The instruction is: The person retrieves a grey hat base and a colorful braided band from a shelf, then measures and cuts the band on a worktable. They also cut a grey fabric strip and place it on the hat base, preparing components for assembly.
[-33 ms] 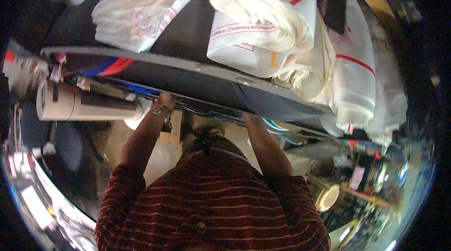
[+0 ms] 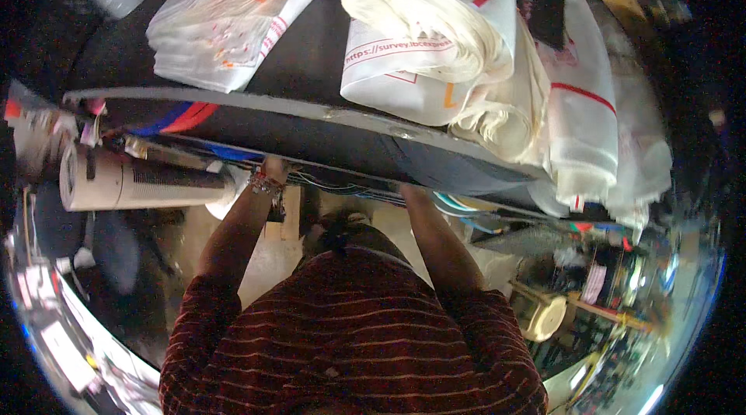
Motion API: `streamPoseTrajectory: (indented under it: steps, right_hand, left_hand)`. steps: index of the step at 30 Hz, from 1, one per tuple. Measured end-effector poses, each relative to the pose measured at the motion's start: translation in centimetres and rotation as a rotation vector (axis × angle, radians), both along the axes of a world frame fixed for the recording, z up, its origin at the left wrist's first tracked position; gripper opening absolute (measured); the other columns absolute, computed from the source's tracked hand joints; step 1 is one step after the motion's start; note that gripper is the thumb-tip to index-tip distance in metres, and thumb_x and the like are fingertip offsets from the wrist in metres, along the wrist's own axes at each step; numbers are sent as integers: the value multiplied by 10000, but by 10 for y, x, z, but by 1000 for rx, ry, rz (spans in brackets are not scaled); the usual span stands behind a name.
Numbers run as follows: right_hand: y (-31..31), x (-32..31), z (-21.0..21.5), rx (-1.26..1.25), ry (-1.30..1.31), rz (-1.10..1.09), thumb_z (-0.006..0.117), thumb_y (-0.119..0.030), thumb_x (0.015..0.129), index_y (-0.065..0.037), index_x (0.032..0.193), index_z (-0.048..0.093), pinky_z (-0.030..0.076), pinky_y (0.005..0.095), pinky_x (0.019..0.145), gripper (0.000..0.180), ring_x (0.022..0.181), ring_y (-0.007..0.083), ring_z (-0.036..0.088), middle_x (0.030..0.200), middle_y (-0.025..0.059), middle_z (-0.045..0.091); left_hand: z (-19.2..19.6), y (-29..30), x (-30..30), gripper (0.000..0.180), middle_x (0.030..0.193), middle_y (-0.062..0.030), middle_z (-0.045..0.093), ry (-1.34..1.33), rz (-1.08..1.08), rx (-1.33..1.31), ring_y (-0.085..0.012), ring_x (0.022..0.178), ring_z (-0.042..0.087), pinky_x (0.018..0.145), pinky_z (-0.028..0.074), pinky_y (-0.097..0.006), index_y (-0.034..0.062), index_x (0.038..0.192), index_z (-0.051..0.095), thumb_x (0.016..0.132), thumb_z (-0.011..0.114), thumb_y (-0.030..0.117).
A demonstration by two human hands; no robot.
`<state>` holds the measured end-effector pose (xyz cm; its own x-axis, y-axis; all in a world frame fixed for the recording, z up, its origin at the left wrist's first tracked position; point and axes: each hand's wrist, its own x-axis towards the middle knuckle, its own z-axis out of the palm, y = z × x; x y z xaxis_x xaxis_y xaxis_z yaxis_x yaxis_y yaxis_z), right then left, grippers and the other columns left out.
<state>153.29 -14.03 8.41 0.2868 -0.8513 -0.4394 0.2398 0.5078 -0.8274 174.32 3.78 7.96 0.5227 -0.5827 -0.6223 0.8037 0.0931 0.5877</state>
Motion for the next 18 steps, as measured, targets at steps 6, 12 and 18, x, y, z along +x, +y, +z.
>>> streamPoseTrajectory:
  steps: [6,12,18]
  right_hand:
    - [13,34,9,-21,-3,-76,606,-313,876,-14,1233,430,518,368,728,498,960,229,578,1144,118,542]
    - [50,19,18,-24,36,-43,618,-321,870,-12,1245,413,523,372,722,528,972,233,573,1157,120,533]
    - [122,-96,55,-12,195,104,653,-348,844,24,1280,371,526,348,705,639,958,230,580,1158,139,527]
  left_hand:
    - [-12,19,2,491,1185,-98,502,119,-71,-5,-290,1013,498,848,430,-535,62,1241,447,891,475,405]
    - [-30,31,20,457,1213,-116,473,-89,-330,-67,-316,1021,490,834,438,-576,66,1235,438,906,442,383]
    - [-22,28,16,330,1071,-121,481,-20,-212,47,-298,945,507,871,408,-624,49,1080,459,921,419,336]
